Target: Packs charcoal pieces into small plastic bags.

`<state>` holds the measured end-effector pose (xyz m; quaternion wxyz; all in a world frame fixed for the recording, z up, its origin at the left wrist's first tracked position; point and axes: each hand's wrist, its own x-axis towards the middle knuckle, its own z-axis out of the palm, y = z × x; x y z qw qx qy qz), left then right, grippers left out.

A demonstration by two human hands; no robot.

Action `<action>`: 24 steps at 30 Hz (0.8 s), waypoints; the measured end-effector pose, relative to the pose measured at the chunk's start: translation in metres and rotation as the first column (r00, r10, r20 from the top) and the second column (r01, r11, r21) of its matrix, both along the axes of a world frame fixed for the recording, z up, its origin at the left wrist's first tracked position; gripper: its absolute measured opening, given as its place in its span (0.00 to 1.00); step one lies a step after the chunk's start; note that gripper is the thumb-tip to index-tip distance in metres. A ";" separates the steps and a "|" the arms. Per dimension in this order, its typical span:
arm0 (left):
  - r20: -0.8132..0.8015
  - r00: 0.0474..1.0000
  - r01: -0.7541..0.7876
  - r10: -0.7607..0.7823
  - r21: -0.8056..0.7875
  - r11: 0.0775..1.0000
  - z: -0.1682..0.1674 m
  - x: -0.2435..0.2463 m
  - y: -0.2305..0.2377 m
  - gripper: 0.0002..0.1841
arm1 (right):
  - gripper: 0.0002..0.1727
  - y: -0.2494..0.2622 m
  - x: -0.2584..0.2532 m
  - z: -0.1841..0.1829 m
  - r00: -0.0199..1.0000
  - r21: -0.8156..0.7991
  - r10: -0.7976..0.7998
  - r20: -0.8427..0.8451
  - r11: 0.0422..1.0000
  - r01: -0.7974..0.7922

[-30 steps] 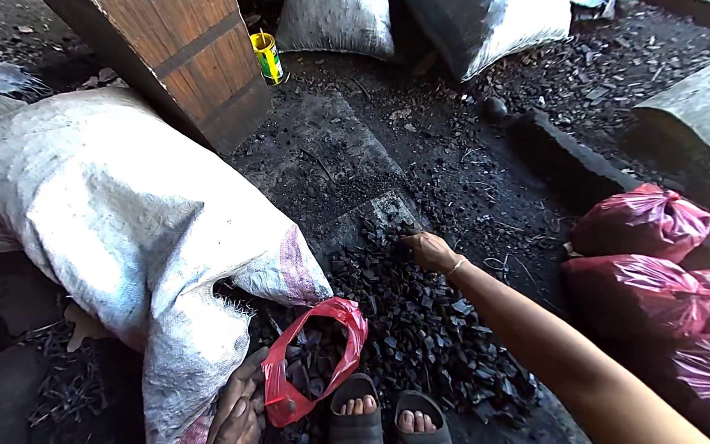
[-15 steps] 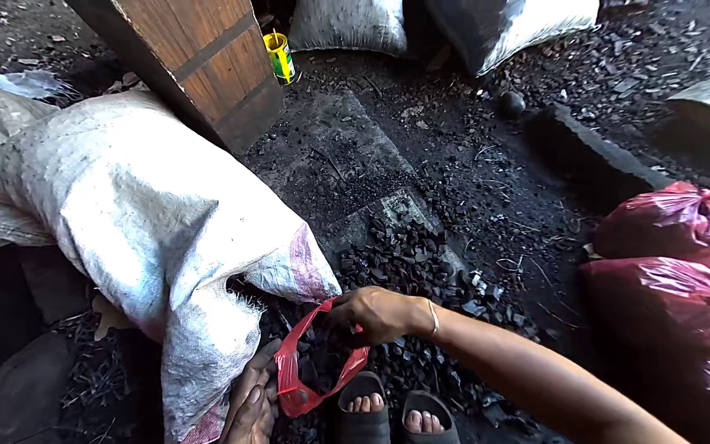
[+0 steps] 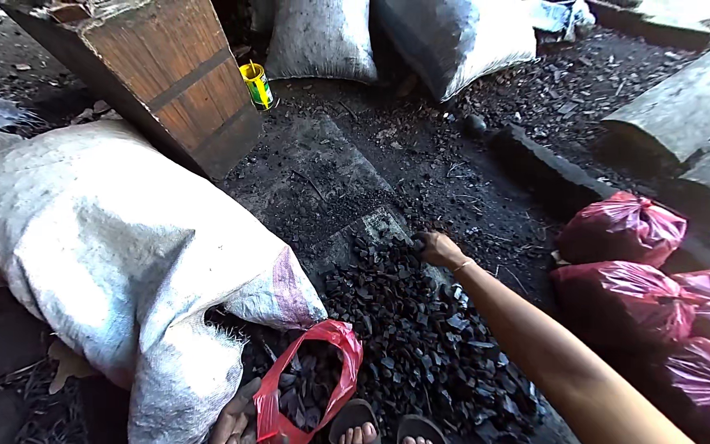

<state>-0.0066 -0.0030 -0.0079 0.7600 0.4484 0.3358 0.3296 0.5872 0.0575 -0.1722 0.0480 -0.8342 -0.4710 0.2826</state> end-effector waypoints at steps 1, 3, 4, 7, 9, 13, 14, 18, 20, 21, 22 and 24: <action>-0.006 1.000 -0.005 0.005 -0.003 1.000 0.000 -0.001 -0.001 0.33 | 0.36 -0.003 -0.004 -0.006 0.999 -0.010 0.032 0.006 0.999 -0.031; -0.014 1.000 -0.011 0.011 -0.006 1.000 -0.001 -0.002 -0.004 0.33 | 0.32 -0.010 -0.009 -0.010 1.000 0.035 0.022 0.013 0.999 -0.022; -0.014 1.000 -0.010 0.010 -0.009 1.000 -0.001 -0.002 -0.005 0.33 | 0.30 -0.012 -0.009 -0.009 1.000 0.065 0.008 0.009 0.998 -0.008; -0.003 1.000 -0.014 0.014 -0.018 1.000 0.000 0.000 -0.005 0.34 | 0.30 -0.016 -0.006 0.004 0.999 0.098 -0.041 -0.030 0.994 0.044; 0.001 1.000 -0.021 0.021 -0.012 1.000 0.001 0.004 -0.005 0.35 | 0.28 -0.020 -0.003 0.023 0.998 0.111 -0.068 -0.014 0.991 0.069; -0.029 0.996 -0.082 0.084 0.054 0.995 0.003 0.012 -0.010 0.35 | 0.20 -0.017 -0.037 0.095 0.986 0.237 -0.052 -0.155 0.968 0.088; -0.035 0.994 -0.097 0.100 0.065 0.993 0.004 0.015 -0.011 0.36 | 0.20 -0.014 -0.054 0.113 0.971 0.282 0.027 -0.238 0.959 0.043; -0.059 0.991 -0.113 0.118 0.082 0.990 0.006 0.020 -0.010 0.38 | 0.19 -0.009 -0.161 0.149 0.720 0.426 0.564 -0.404 0.813 -0.397; -0.058 0.993 -0.102 0.106 0.065 0.993 0.007 0.019 -0.011 0.37 | 0.15 -0.017 -0.219 0.147 0.576 0.539 0.752 -0.321 0.645 -0.541; -0.053 0.994 -0.092 0.095 0.049 0.995 0.007 0.019 -0.010 0.36 | 0.14 -0.022 -0.239 0.147 0.514 0.577 0.810 -0.282 0.571 -0.583; -0.048 0.995 -0.082 0.084 0.031 0.996 0.006 0.019 -0.009 0.34 | 0.16 -0.025 -0.250 0.146 0.455 0.586 0.849 -0.267 0.518 -0.623; -0.040 0.997 -0.071 0.071 0.007 0.997 0.006 0.013 -0.009 0.33 | 0.16 -0.018 -0.246 0.138 0.460 0.593 0.834 -0.304 0.543 -0.594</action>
